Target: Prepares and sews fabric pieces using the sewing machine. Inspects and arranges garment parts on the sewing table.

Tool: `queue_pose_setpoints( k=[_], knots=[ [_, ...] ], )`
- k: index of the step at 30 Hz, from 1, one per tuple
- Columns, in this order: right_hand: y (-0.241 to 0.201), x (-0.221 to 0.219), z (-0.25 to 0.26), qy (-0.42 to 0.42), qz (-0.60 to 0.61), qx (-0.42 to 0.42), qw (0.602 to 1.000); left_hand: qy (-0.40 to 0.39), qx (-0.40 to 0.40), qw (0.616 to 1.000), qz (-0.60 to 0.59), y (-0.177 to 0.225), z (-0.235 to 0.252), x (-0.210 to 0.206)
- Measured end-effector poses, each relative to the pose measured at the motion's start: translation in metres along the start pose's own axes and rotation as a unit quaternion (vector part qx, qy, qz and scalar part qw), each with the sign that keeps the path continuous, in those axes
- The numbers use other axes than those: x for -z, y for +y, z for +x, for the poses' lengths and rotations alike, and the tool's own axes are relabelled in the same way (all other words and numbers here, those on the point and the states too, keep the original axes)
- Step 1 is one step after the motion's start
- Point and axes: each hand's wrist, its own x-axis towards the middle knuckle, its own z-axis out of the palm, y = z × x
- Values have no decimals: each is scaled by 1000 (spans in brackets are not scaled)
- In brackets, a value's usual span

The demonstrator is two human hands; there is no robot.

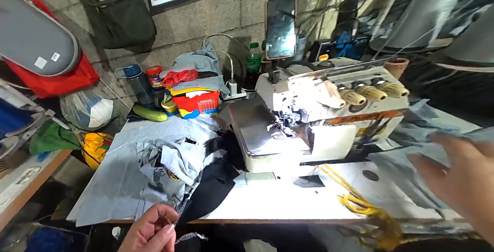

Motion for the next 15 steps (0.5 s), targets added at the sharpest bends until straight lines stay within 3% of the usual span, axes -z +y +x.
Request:
queue_pose_setpoints(
  k=[3, 7, 9, 11, 13, 15],
  knots=[
    [-101, -12, -30, 40, 132, 282, 949, -8, -16, 1000, 6, -1, -14, 2],
    [-230, -62, -56, -92, 201, 521, 824, -48, -92, 990, 92, 12, -30, 6],
    [-256, -91, -58, -221, 210, 558, 772, -47, -105, 989, 91, 13, -46, 17],
    [-266, -106, -61, -321, 219, 548, 741, 22, -81, 995, 55, 4, -68, 34],
    [-271, -103, -63, -345, 236, 542, 729, 151, -37, 987, -42, -12, -82, 48],
    [-277, -91, -74, -344, 242, 555, 718, 262, 7, 954, -146, -21, -82, 45]
  ],
)
